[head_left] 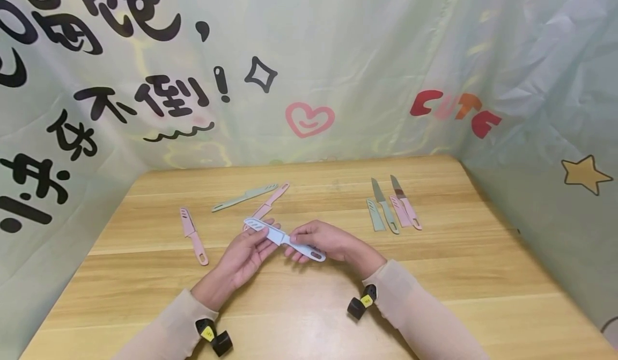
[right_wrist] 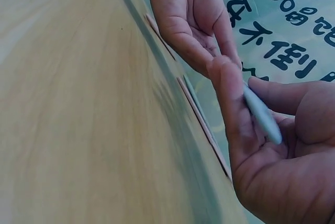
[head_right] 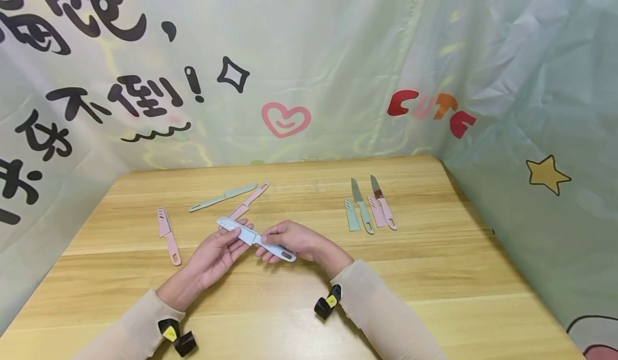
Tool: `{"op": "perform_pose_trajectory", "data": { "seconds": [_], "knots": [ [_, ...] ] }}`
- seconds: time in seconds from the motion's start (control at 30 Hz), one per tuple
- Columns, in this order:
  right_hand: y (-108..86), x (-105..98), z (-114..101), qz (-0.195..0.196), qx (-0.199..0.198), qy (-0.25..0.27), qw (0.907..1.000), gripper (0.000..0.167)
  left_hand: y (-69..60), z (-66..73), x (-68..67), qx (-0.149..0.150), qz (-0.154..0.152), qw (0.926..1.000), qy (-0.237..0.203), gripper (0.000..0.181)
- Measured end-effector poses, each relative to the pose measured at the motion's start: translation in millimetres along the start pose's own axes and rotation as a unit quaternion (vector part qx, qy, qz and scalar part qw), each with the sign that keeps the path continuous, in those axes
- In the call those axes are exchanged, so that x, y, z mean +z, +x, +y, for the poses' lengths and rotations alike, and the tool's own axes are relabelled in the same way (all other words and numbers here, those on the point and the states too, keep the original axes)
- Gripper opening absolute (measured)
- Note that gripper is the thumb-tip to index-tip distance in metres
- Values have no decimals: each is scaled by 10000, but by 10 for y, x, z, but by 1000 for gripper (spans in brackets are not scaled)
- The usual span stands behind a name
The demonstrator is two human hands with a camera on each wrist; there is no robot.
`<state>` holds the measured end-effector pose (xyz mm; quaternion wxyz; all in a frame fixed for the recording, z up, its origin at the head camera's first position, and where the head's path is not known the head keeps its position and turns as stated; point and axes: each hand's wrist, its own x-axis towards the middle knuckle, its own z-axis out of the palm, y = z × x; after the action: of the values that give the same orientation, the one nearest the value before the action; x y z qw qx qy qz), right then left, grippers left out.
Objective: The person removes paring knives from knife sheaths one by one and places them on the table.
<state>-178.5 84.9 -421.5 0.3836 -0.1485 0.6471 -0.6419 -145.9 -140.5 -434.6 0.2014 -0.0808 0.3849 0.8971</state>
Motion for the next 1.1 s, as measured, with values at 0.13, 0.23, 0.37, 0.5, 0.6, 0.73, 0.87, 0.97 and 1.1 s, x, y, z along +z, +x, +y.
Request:
{"op": "perform_pose_trajectory", "data": {
  "seconds": [0.13,0.23,0.37,0.5,0.6,0.73,0.87,0.97,1.1],
  "knots": [
    [-3,-5,6,-5,9,-33,10000,28,2,-10,4,55,24,10000,41,43],
    [-7,-5,3,-5,19,-44,10000,28,1,-13,8,98,50,9999,52,43],
    [-12,-15,0,-61,17,-50,10000,28,-1,-16,11,130,85,9999,4,42],
    [-10,-31,8,-127,0,-68,9999,29,-6,-21,12,138,77,9998,-78,42],
    [-3,-39,21,-144,7,-76,9999,30,-7,-28,14,141,114,9998,-127,40],
    [4,-42,32,-143,22,-26,9999,30,-10,-35,16,181,105,9997,-92,41],
    [0,-37,34,-135,23,34,9999,29,-17,-33,9,222,8,9998,-18,43],
    [-5,-36,29,-130,24,35,9999,28,-19,-26,2,248,20,9997,-5,43],
    [-12,-47,25,-162,2,22,9999,29,-12,-19,-6,256,100,9996,10,43]
  ]
}}
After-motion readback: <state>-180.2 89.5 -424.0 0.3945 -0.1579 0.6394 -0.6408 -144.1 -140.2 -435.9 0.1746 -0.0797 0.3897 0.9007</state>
